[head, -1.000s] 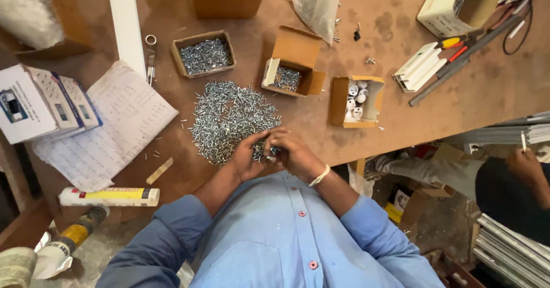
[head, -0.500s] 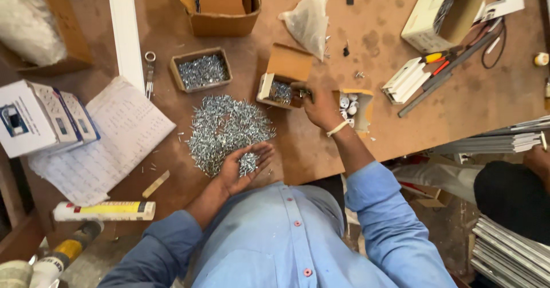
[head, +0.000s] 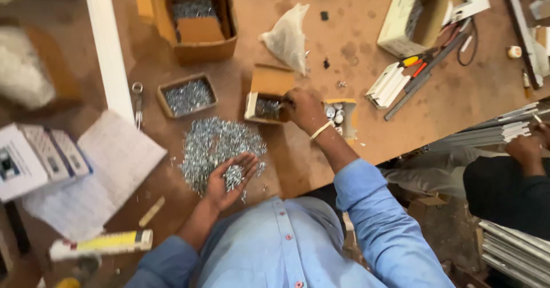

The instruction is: The person sorts a large pile of small metal fasteners on a workbench, picking them up by hand and placing them into small cardboard boxes. The person repeatedly scoops fasteners from the central pile and transfers them into the boxes, occasionally spreading the pile with both hands.

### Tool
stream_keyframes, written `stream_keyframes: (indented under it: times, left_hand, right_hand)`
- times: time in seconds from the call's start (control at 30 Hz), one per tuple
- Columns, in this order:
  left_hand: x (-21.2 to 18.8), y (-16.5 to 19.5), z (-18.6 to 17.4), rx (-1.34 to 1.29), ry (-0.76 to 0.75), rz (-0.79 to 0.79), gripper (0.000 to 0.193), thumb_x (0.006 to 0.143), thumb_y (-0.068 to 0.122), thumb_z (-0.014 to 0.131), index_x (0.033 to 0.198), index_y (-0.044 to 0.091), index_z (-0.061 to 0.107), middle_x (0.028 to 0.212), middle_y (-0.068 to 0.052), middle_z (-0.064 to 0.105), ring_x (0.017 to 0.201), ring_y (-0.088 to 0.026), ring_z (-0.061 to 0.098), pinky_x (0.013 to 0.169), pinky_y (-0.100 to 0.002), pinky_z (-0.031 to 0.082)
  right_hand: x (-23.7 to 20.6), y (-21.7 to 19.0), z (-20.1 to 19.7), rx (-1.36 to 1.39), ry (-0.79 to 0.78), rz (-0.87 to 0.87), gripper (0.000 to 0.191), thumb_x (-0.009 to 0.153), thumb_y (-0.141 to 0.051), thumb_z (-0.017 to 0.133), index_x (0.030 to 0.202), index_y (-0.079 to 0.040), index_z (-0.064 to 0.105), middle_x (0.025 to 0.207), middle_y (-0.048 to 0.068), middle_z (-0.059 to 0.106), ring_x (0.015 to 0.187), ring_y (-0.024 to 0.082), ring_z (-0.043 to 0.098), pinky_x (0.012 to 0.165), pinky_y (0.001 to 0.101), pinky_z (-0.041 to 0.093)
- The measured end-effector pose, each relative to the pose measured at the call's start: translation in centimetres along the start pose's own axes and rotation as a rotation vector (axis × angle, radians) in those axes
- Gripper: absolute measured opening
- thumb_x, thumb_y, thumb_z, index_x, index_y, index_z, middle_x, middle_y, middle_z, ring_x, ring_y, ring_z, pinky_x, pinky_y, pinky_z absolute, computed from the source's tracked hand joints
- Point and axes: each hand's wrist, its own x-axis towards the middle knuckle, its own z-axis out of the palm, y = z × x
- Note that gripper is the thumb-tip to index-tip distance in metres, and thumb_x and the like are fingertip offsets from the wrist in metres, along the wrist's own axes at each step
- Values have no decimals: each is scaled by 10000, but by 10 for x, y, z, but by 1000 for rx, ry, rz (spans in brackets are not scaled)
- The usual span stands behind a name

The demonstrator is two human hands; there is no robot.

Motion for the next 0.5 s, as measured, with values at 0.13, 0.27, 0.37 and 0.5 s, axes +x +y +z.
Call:
stream_keyframes:
  times: [0.13, 0.27, 0.37, 0.5]
  left_hand:
    - [1, 6, 12, 60, 36, 14, 488, 1027, 233, 430, 1409, -57, 520, 1456, -201, 562, 1390, -310, 515, 1178, -422, 415]
    - [6, -1, 6, 124, 14, 23, 520, 1042, 272, 419, 1456, -33, 495, 1487, -186, 557, 1417, -301, 495, 1182, -416, 422]
    - [13, -6, -2, 139, -242, 5, 516, 1119, 305, 411, 1541, 15, 468, 1499, -159, 515, 1374, -298, 499, 1191, -439, 411]
    - [18, -9, 8, 207, -204, 37, 550, 1125, 376, 386, 1564, 58, 475, 1520, -106, 533, 1310, -251, 525, 1101, -406, 419]
  right_hand:
    - [-16, -26, -10, 114, 117, 109, 165, 885, -203, 775, 974, -67, 745, 918, 117, 732, 792, 286, 715, 724, 389, 567]
    - [-64, -65, 4, 325, -30, -57, 200, 904, -229, 788, 1018, -70, 747, 941, 110, 722, 801, 248, 716, 663, 348, 570]
    - [-87, -92, 25, 453, -309, -134, 296, 879, -258, 794, 1089, -74, 697, 983, 96, 692, 835, 234, 728, 736, 355, 593]
    - [-103, -116, 50, 195, -262, -66, 532, 736, -266, 852, 1173, -40, 650, 1127, 172, 605, 851, 324, 675, 689, 427, 565]
